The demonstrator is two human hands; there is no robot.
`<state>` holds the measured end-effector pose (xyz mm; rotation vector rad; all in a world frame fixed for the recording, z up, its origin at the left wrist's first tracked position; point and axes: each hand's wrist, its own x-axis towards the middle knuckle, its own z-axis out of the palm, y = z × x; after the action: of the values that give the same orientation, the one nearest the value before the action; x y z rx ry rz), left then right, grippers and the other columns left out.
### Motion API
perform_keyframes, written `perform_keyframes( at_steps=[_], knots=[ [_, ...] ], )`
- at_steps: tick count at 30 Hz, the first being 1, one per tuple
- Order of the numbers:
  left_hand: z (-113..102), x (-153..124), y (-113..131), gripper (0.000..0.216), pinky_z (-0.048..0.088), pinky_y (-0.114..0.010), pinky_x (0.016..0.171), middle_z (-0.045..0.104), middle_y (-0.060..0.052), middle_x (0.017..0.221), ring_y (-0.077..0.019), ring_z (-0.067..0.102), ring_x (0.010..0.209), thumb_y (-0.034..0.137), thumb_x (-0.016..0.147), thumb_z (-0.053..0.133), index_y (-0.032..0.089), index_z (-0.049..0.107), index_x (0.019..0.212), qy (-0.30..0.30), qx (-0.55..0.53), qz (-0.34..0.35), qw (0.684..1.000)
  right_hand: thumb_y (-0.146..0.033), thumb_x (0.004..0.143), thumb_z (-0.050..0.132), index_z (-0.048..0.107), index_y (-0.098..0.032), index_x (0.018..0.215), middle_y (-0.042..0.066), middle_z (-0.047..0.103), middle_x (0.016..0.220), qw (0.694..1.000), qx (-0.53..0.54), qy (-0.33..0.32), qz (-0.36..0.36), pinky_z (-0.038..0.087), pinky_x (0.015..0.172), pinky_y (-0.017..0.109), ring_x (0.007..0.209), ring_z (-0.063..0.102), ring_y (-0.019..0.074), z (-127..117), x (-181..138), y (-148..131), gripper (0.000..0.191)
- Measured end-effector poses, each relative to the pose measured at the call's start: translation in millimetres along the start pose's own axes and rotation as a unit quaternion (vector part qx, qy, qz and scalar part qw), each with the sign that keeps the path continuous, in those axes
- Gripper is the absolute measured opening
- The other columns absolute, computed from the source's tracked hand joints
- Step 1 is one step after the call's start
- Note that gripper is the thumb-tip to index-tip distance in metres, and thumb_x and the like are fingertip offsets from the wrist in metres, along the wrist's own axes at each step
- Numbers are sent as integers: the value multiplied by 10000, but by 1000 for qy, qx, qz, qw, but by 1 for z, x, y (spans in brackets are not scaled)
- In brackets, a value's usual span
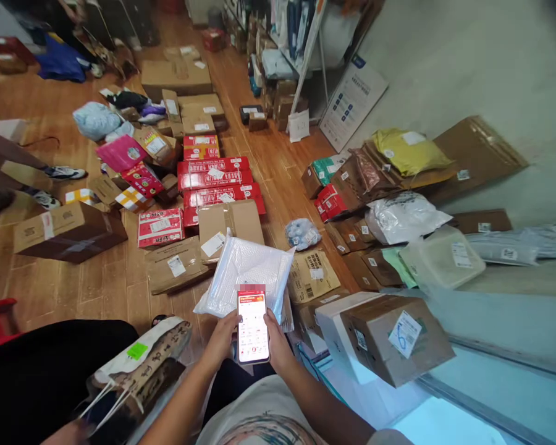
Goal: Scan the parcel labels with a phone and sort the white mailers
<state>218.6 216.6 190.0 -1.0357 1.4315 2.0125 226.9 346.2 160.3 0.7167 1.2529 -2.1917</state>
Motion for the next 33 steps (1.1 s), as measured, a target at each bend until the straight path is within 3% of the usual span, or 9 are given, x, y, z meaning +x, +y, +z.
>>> perform_keyframes(
  at_steps=[8,11,13,15,18,21,24,27,33],
  knots=[
    [15,-28,27,400,440,-296,663,682,-56,690,-208,596,673,422,453,775,138,658,709,-37,-38,96,994,-530,703,648,590,-221,982,35,704,890,997,-19,-70,-41,496,745,357,824,648,236,22,-19,-38,421],
    [16,-40,29,475,469,-335,718,697,-79,844,-249,622,787,435,549,693,144,660,923,-80,-70,104,989,-533,705,624,568,-218,1006,40,695,918,994,-20,-85,-64,493,765,355,872,638,241,31,-25,-49,439],
    [16,-53,29,635,493,-362,741,679,-83,1007,-268,625,874,417,599,640,193,552,1186,-140,-126,78,979,-505,732,578,544,-224,1050,38,685,940,990,-50,-95,-87,488,781,357,899,628,238,37,-31,-57,425],
    [14,-66,29,794,518,-367,728,633,-73,1141,-274,618,940,363,637,621,281,335,1373,-205,-177,30,962,-415,727,576,541,-229,1044,27,677,928,983,-106,-102,-113,482,789,360,887,621,234,40,-38,-67,369],
    [12,-82,33,927,549,-333,607,565,-69,1251,-291,616,961,299,682,608,379,75,1436,-269,-185,-3,945,-218,608,658,581,-227,956,2,671,869,969,-172,-102,-148,464,789,348,850,600,228,43,-45,-82,357],
    [12,-89,39,964,544,-301,472,538,-93,1269,-312,628,910,314,696,596,400,-18,1434,-284,-164,29,944,-148,551,682,618,-215,866,-11,668,788,963,-194,-105,-157,453,733,333,781,586,220,45,-46,-95,329],
    [15,-92,43,978,545,-305,423,544,-113,1238,-317,631,878,351,678,591,373,-23,1438,-270,-137,64,951,-265,637,665,626,-200,826,4,669,755,963,-192,-108,-155,450,667,331,710,581,209,50,-43,-102,204],
    [16,-92,43,942,552,-308,423,521,-112,1255,-318,615,917,364,667,579,357,41,1441,-261,-107,83,956,-362,717,575,608,-194,921,28,690,802,967,-174,-109,-154,469,673,352,728,604,224,55,-42,-104,267],
    [14,-96,43,853,573,-325,471,535,-106,1232,-298,613,916,366,705,535,342,102,1439,-266,-84,100,955,-217,639,586,569,-208,982,21,691,910,961,-174,-91,-194,474,750,352,837,613,234,63,-50,-105,343]
  ],
)
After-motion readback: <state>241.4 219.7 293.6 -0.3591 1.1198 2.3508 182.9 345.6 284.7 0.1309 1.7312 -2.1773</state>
